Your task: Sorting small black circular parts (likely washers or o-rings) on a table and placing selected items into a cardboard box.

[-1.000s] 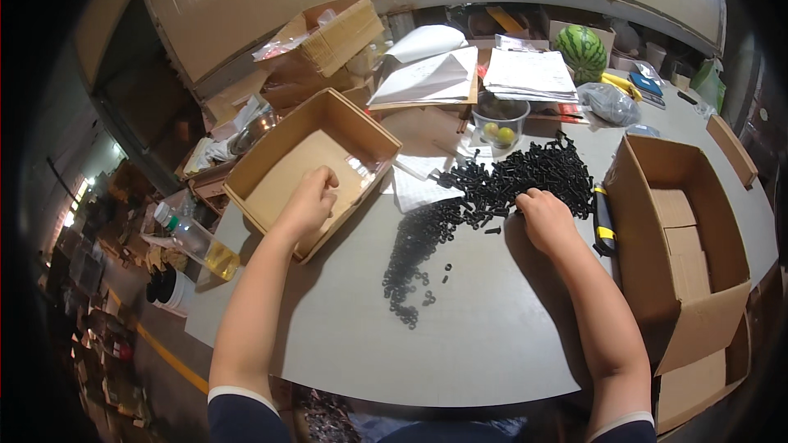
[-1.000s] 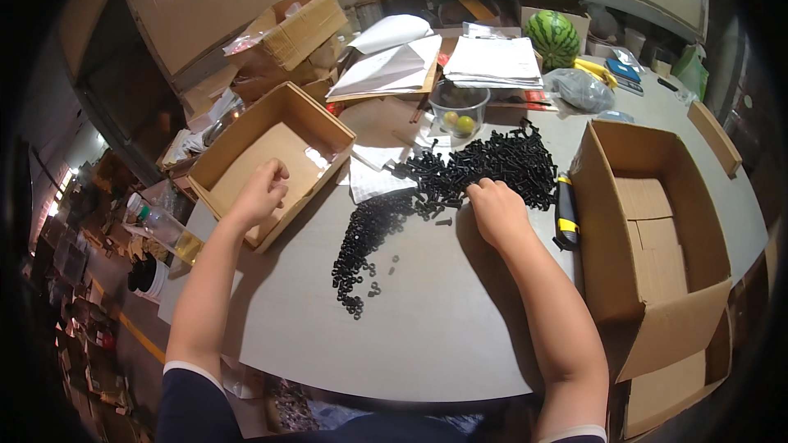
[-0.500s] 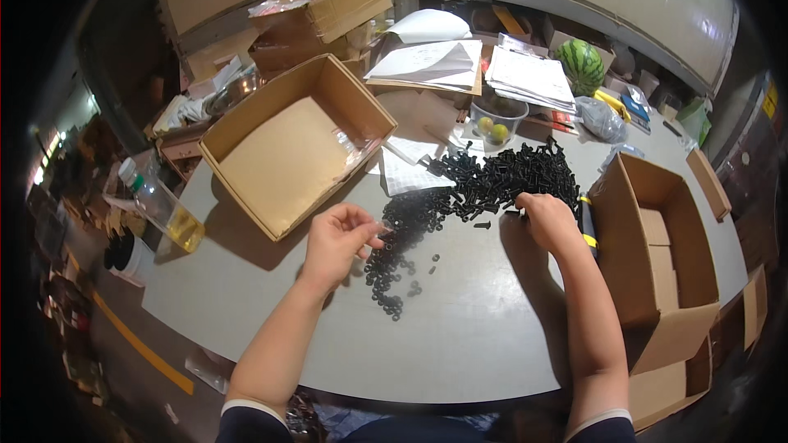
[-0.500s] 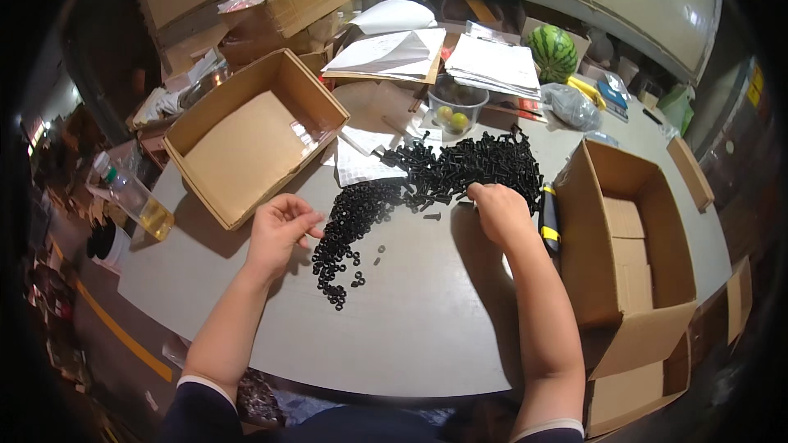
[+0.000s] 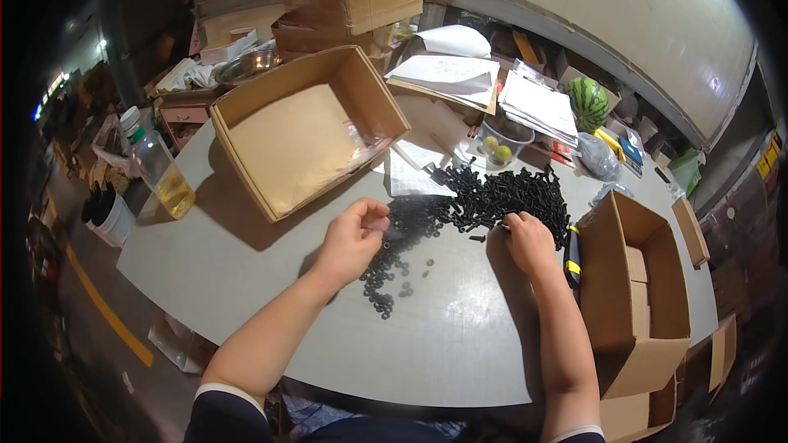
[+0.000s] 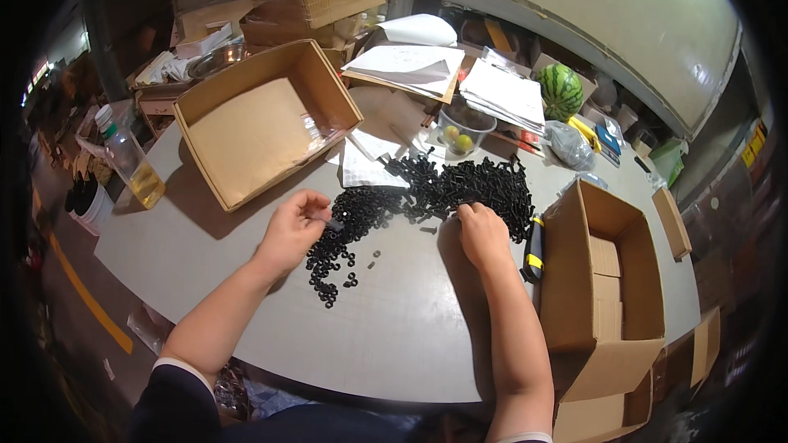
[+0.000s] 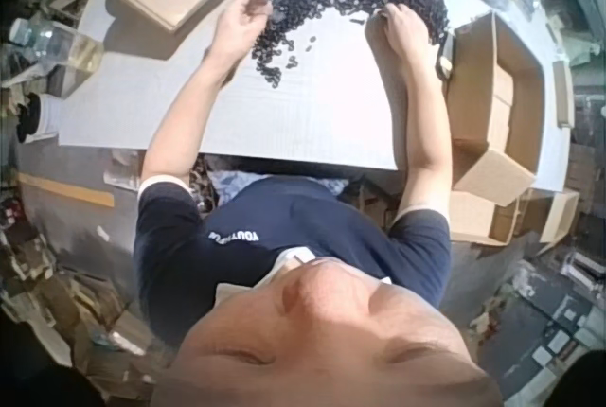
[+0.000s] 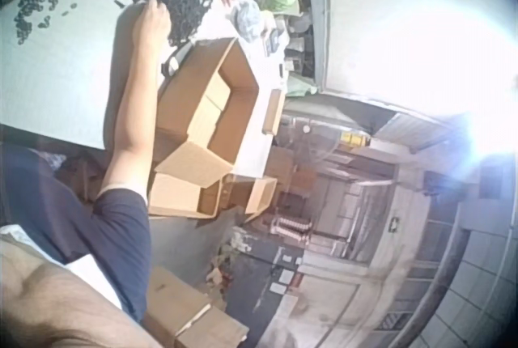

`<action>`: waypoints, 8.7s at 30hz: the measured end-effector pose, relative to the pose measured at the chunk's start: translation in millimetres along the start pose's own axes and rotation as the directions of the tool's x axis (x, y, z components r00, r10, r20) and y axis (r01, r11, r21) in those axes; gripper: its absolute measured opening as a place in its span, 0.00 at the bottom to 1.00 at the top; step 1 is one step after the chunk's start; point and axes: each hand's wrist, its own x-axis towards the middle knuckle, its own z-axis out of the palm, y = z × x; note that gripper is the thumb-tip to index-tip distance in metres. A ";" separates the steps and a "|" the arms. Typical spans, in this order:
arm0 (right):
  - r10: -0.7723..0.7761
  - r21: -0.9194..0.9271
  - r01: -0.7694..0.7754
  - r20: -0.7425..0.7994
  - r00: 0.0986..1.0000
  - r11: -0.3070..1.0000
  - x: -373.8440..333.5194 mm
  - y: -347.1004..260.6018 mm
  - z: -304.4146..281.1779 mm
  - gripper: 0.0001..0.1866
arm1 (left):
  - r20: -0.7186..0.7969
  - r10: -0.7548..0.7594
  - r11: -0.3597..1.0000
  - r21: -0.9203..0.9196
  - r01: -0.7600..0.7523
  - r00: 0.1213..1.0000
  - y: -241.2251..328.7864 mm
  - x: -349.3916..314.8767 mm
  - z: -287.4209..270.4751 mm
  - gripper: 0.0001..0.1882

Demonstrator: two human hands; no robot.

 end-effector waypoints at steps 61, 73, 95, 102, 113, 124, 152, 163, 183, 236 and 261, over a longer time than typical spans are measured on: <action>-0.060 0.380 -0.020 0.198 0.978 0.925 1.7 -39.6 -39.4 0.13 | 0.107 0.281 0.907 0.296 -0.300 0.954 33.3 -20.1 5.8 0.07; -0.102 0.977 -0.174 0.162 0.981 -0.125 -8.4 -99.3 -61.3 0.13 | 0.395 0.280 0.959 -0.075 -0.273 0.875 15.6 -19.3 16.0 0.05; -0.337 0.546 0.233 0.098 0.936 0.805 -14.6 -112.6 -34.4 0.13 | 0.145 0.067 0.946 -0.323 -0.017 0.987 18.9 -18.6 21.9 0.15; -0.286 0.421 0.225 0.087 0.954 0.878 -15.2 -109.9 -26.2 0.09 | 0.269 0.082 0.996 -0.063 -0.067 0.960 12.6 -19.1 20.1 0.16; -0.286 0.675 0.103 0.165 0.944 0.730 -11.2 -105.1 -39.9 0.05 | 0.331 -0.017 0.992 -0.113 0.058 0.944 16.4 -21.3 19.4 0.19; -0.119 0.996 0.003 0.007 0.993 0.086 -6.4 -115.1 -57.9 0.08 | 0.477 -0.030 0.999 0.053 0.005 0.878 18.2 -28.1 22.7 0.21; -0.180 0.803 0.383 -0.338 0.924 0.456 -8.5 -116.2 -35.9 0.08 | 0.225 0.218 0.962 0.114 -0.248 0.950 32.2 -41.4 30.9 0.08; -0.331 0.894 0.307 -0.196 0.923 0.326 -2.7 -107.5 -51.5 0.09 | -0.025 0.208 0.978 -0.016 -0.208 0.978 45.7 -95.3 -26.2 0.08; -0.191 0.160 0.194 -0.032 0.981 0.968 -5.4 -44.8 -2.3 0.06 | -0.202 0.294 0.670 0.741 -0.050 0.934 84.0 -136.4 -114.0 0.07; -0.171 -0.241 0.158 -0.032 0.985 0.958 -7.4 -44.5 15.2 0.04 | -0.061 0.566 0.739 0.481 -0.472 0.822 5.8 7.4 5.3 0.09; -0.129 0.452 0.129 -0.032 0.991 0.882 -6.7 -73.7 -22.9 0.19 | 0.093 0.562 0.790 0.233 -0.567 0.822 3.6 6.1 7.3 0.05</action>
